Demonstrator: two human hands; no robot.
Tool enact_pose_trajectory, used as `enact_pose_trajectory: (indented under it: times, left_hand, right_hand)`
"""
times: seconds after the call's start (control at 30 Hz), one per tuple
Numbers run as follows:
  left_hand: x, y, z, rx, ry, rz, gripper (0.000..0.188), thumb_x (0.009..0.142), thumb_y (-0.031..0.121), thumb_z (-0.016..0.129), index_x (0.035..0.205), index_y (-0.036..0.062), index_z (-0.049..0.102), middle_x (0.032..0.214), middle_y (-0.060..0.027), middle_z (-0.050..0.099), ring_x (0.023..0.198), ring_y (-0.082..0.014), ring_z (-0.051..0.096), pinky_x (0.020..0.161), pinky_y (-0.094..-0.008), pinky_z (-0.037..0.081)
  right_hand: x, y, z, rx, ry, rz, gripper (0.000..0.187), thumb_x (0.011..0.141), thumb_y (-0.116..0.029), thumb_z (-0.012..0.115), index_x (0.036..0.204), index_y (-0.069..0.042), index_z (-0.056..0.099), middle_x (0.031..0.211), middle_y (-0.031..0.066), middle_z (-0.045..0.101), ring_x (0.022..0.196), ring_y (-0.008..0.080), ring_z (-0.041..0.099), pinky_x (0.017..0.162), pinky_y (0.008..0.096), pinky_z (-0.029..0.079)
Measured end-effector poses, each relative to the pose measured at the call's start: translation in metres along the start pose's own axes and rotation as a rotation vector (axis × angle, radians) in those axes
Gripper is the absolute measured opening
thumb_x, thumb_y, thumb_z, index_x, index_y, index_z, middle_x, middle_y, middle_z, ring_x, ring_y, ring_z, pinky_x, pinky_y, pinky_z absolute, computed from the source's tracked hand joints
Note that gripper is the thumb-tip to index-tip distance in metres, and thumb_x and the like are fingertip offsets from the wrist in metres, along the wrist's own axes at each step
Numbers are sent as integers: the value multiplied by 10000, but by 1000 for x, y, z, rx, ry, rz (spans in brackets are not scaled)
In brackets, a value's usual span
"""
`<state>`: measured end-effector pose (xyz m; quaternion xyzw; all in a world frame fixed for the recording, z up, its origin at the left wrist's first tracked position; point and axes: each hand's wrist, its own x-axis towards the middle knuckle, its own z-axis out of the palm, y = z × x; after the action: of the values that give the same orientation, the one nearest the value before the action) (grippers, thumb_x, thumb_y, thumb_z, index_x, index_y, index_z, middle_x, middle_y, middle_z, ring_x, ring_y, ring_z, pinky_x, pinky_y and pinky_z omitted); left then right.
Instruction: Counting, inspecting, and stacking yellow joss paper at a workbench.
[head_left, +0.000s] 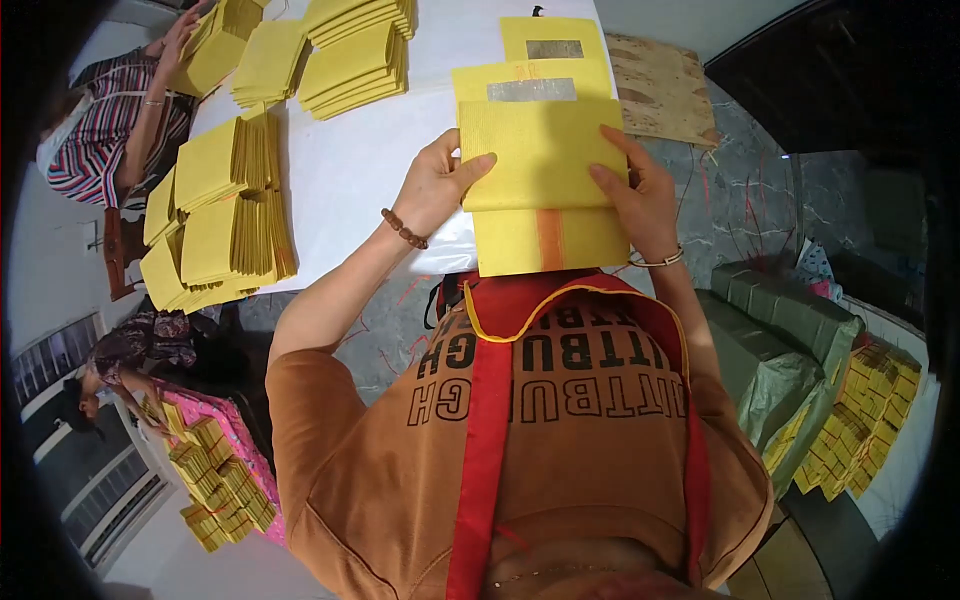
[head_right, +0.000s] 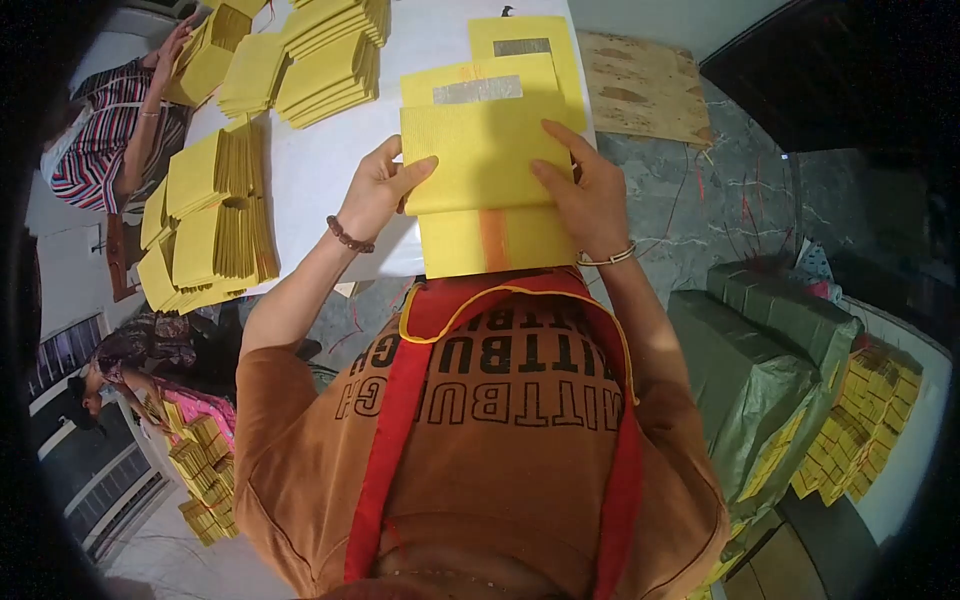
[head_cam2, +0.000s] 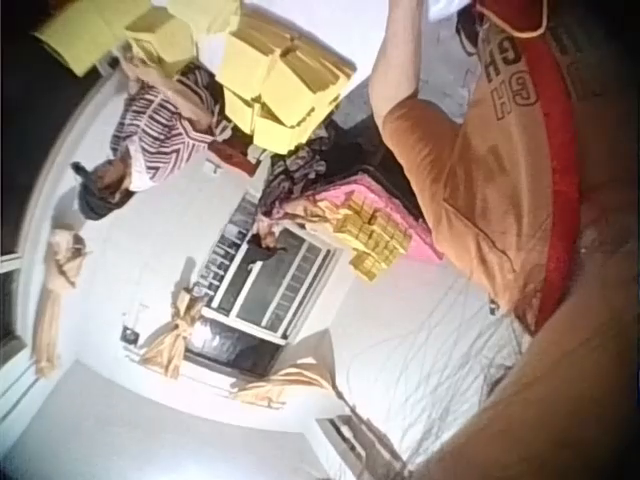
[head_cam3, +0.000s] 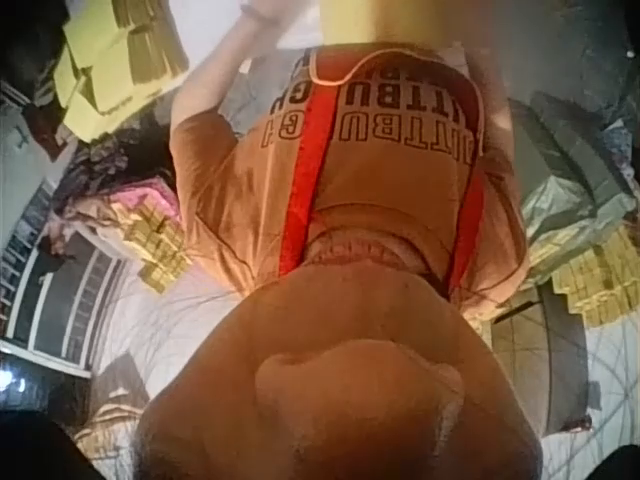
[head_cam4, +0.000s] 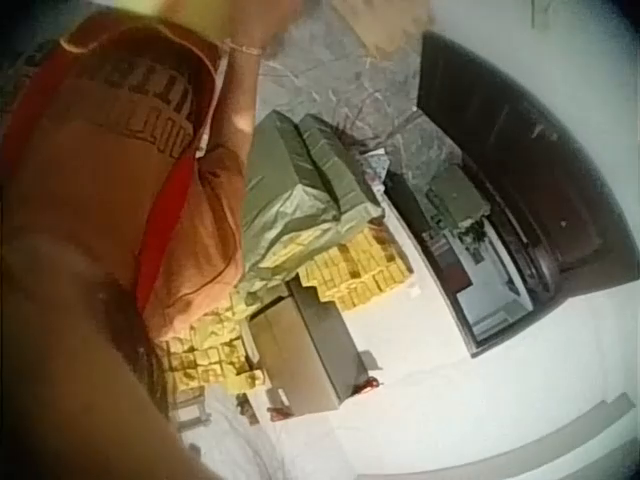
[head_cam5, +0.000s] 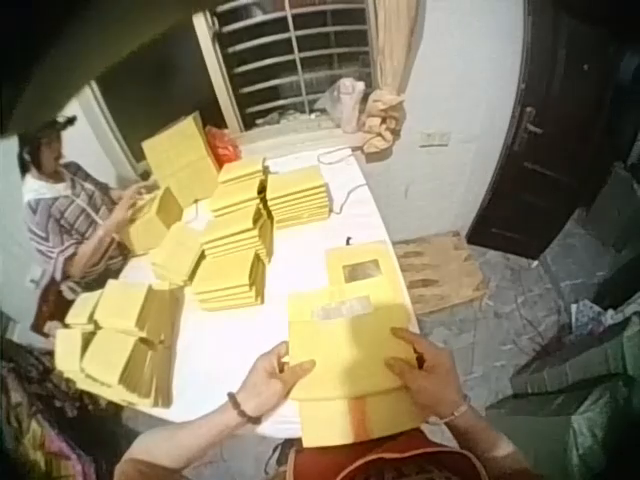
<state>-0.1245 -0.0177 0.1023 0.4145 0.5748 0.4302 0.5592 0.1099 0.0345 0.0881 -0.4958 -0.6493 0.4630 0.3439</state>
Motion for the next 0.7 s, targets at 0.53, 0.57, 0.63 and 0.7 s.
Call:
enact_pose_trajectory:
  times: [0.53, 0.57, 0.63, 0.7]
  left_hand:
    - [-31, 27, 31, 1197, -181, 903, 570, 779, 354, 602, 1265, 109, 433, 1324, -145, 379, 1231, -329, 324, 994, -476, 248]
    - [-29, 20, 35, 1196, -182, 901, 570, 779, 354, 602, 1265, 109, 433, 1324, -145, 379, 1231, -329, 324, 994, -476, 248]
    - [-24, 7, 38, 1260, -223, 767, 648, 786, 449, 546, 1316, 118, 373, 1378, -118, 322, 1289, -320, 248, 1026, -484, 211]
    - [-23, 1, 38, 1274, -223, 753, 661, 791, 457, 536, 1330, 122, 350, 1381, -120, 316, 1292, -318, 243, 1029, -481, 206]
  right_hand:
    - [3, 1, 3, -90, 73, -62, 379, 736, -206, 643, 1088, -73, 595, 868, 166, 647, 768, 278, 630, 692, 318, 476]
    - [2, 0, 3, -90, 72, -60, 379, 736, -206, 643, 1088, -73, 595, 868, 166, 647, 768, 278, 630, 692, 318, 476]
    - [3, -4, 2, -95, 32, -19, 382, 734, -211, 650, 1080, -58, 596, 869, 150, 632, 766, 274, 614, 698, 305, 472]
    - [-1, -18, 0, -180, 46, -26, 405, 735, -202, 652, 1108, -63, 578, 919, 151, 606, 830, 279, 595, 727, 302, 463]
